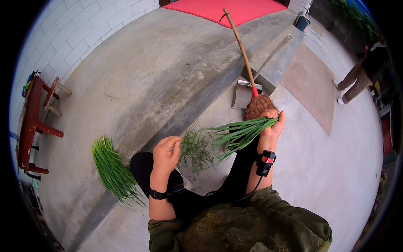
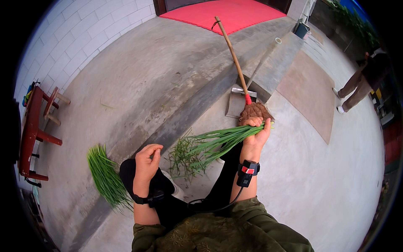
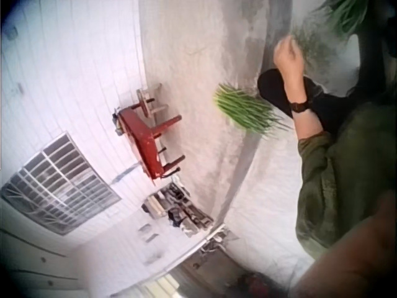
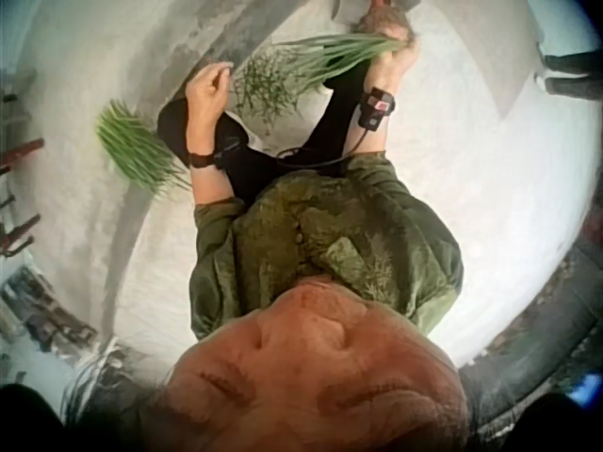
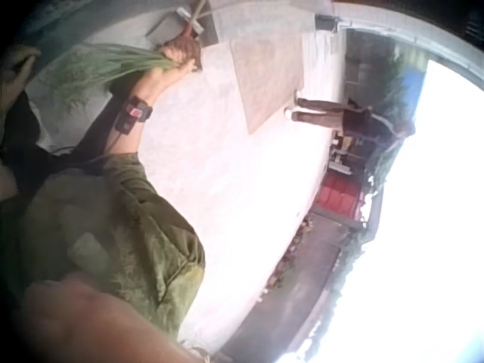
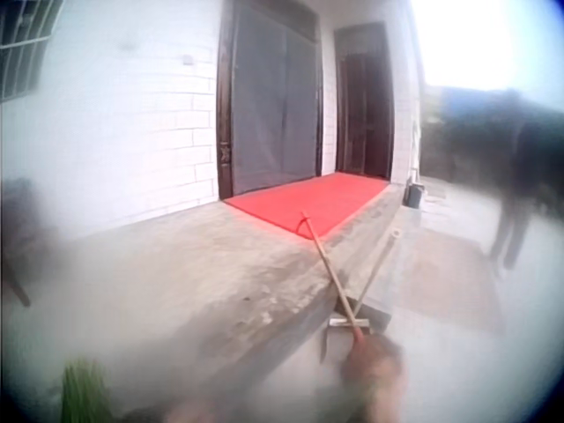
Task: Cleaning and bunching green onions while seated in a courtyard.
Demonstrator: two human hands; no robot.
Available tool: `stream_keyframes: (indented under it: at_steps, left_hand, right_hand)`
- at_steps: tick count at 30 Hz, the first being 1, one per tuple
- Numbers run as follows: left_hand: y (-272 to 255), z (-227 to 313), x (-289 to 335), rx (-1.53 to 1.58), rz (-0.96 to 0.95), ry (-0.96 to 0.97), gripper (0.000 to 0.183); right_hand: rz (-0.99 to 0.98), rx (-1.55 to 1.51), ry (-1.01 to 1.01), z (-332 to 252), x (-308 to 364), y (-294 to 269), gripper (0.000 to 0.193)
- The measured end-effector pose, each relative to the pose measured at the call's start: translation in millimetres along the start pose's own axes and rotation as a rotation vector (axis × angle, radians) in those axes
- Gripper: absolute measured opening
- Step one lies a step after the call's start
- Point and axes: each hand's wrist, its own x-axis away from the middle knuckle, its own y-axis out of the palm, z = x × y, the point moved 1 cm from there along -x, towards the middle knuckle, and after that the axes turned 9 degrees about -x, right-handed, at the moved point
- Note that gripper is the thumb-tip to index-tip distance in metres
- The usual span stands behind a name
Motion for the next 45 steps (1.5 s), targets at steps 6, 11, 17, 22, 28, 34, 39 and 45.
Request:
stream_keyframes:
  at_steps: [6,11,17,22,28,34,39,45]
  left_hand:
    - [2,15,3,0.085,-0.173,-0.057,0.010]
    - [25,35,7,0.183,-0.251,0.072,0.020]
    - [42,44,10,0.174,-0.263,0.171,0.022]
    - [43,43,10,0.164,-0.410,0.088,0.015]
    - [49,35,11,0.353,-0.338,-0.088,0.020]
    - [56,23,9,0.161,-0.243,0.161,0.026]
    - [54,31,7,0.157,-0.396,0.086,0.019]
    - [50,32,10,0.438,-0.398,-0.031,0.010]
  right_hand:
    - [0.026,0.003,-0.030,-2,0,-3,0.029]
    - [0.047,0.015,0.013,2,0,-7,0.028]
    - [0.059,0.072,0.049,8,0,-13,0.029]
    - [0.094,0.126,-0.047,11,0,-11,0.030]
    - [0.089,0.093,-0.015,10,-5,-18,0.030]
    - [0.101,0.074,0.016,20,-1,-18,0.029]
    - [0.095,0.071,0.030,19,0,-18,0.029]
    - [0.073,0.064,0.064,18,-3,-17,0.028]
